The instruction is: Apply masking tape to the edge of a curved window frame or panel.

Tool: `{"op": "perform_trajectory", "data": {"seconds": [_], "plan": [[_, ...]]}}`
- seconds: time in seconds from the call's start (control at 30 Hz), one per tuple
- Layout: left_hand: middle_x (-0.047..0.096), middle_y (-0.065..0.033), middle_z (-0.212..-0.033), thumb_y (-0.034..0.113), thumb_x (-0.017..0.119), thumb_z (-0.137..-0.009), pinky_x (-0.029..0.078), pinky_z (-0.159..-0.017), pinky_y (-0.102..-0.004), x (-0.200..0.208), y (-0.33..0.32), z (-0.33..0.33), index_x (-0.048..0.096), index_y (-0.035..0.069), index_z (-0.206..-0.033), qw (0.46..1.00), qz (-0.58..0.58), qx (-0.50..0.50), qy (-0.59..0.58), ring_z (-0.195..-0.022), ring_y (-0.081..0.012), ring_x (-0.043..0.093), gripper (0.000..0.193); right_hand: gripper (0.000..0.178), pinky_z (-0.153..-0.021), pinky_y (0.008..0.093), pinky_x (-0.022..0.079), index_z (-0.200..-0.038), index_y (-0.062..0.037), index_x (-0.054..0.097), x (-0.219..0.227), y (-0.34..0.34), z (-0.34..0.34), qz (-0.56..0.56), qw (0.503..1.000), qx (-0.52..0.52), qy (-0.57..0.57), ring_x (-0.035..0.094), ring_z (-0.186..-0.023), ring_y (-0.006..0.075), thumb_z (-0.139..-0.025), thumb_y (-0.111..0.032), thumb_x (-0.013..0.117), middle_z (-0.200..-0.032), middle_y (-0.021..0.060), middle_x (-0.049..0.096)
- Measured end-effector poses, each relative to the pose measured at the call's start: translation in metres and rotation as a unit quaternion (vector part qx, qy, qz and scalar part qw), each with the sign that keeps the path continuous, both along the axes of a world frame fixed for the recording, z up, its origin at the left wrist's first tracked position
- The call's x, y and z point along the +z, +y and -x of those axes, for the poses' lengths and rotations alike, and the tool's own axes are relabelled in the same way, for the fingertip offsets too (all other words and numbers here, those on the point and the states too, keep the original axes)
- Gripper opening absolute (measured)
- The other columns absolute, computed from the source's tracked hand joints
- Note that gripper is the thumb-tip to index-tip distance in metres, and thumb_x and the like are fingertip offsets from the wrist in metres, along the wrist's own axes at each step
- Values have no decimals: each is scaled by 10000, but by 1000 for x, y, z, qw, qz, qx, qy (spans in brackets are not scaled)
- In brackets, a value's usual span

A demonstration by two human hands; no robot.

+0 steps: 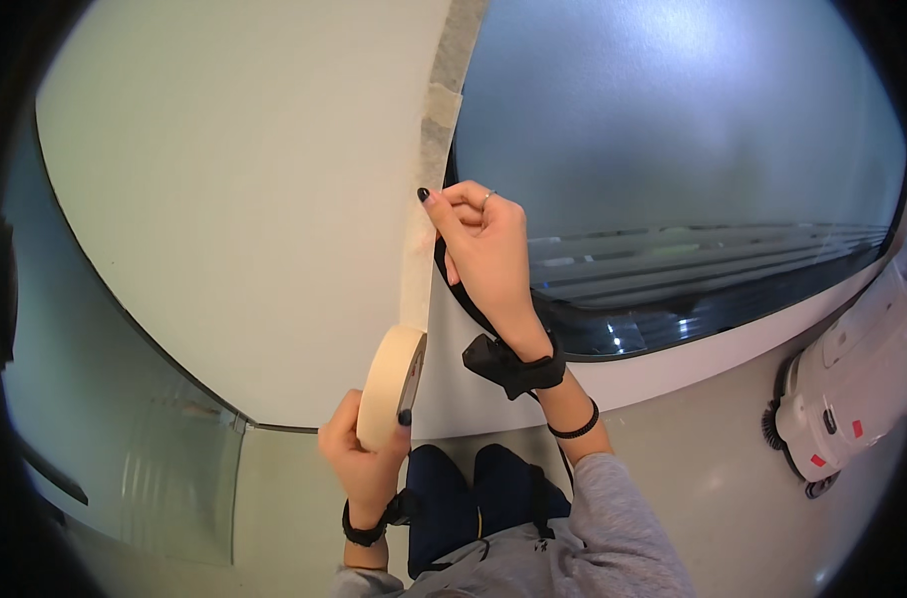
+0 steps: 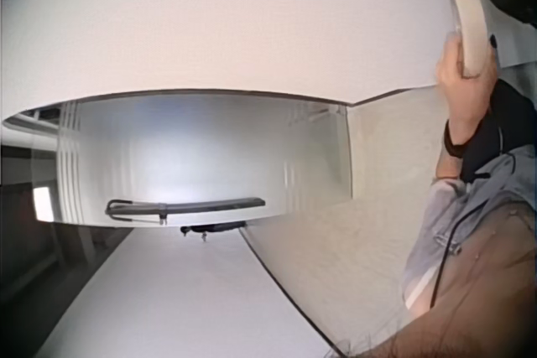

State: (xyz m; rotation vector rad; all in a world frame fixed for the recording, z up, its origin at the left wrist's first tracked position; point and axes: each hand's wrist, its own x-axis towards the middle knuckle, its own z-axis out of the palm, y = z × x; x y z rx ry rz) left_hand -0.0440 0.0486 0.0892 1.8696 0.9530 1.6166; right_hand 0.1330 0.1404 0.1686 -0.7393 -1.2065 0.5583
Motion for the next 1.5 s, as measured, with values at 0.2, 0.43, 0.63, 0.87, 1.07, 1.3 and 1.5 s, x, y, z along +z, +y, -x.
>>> {"op": "perform_trajectory", "data": {"seconds": [0.2, 0.43, 0.63, 0.87, 1.07, 1.3, 1.5], "plan": [[621, -62, -645, 62, 733, -690, 463, -557, -246, 0, 7, -9, 610, 2, -819, 1000, 22, -6, -17, -569, -98, 569, 188, 158, -446, 161, 304, -938, 47, 577, -5, -4, 4, 18, 998, -53, 15, 437, -473, -8, -893, -85, 650, -629, -11, 567], [623, -62, -658, 65, 737, -697, 469, -562, -245, -2, 8, -11, 615, -4, -823, 999, 28, -20, -12, -580, -105, 583, 189, 326, -487, 144, 301, -1114, 29, 456, -9, -5, 7, -44, 996, -22, 68, 465, -542, -20, -884, -66, 666, -654, -11, 576], [624, -62, -667, 78, 742, -695, 473, -559, -252, -3, 7, -5, 612, -1, -820, 1000, 6, -24, -3, -575, -117, 589, 197, 259, -472, 158, 275, -1063, 44, 515, -12, -5, 13, -34, 993, -44, 102, 447, -549, -20, -893, -84, 662, -645, -16, 577], [614, -61, -657, 86, 742, -686, 462, -536, -249, -5, 6, -1, 608, 2, -807, 999, 3, -34, -1, -557, -124, 581, 199, 157, -464, 167, 226, -898, 43, 617, -6, -9, 21, -41, 987, -56, 142, 357, -523, -29, -908, -110, 651, -611, -67, 525], [597, -60, -633, 77, 738, -676, 455, -524, -252, -10, 6, -1, 603, 4, -796, 1000, -7, -26, -2, -538, -126, 568, 195, 145, -462, 166, 210, -853, 27, 609, -9, -10, 22, -68, 986, -96, 114, 344, -527, -40, -902, -100, 658, -605, -77, 509], [513, -5, -568, 105, 664, -697, 380, -489, -215, -8, 14, -6, 560, -1, -754, 999, -17, -15, -25, -501, -65, 458, 160, 161, -466, 165, 215, -833, 18, 573, -13, 10, 27, -58, 983, -131, 112, 319, -522, -35, -886, -92, 678, -580, -86, 469], [529, -8, -590, 122, 676, -707, 385, -505, -216, -13, 18, -7, 561, -3, -768, 1000, -21, -4, -17, -525, -63, 457, 181, 255, -464, 181, 237, -956, 3, 465, -12, 14, 28, -71, 980, -123, 140, 334, -508, -11, -882, -99, 687, -554, -64, 439]]}}
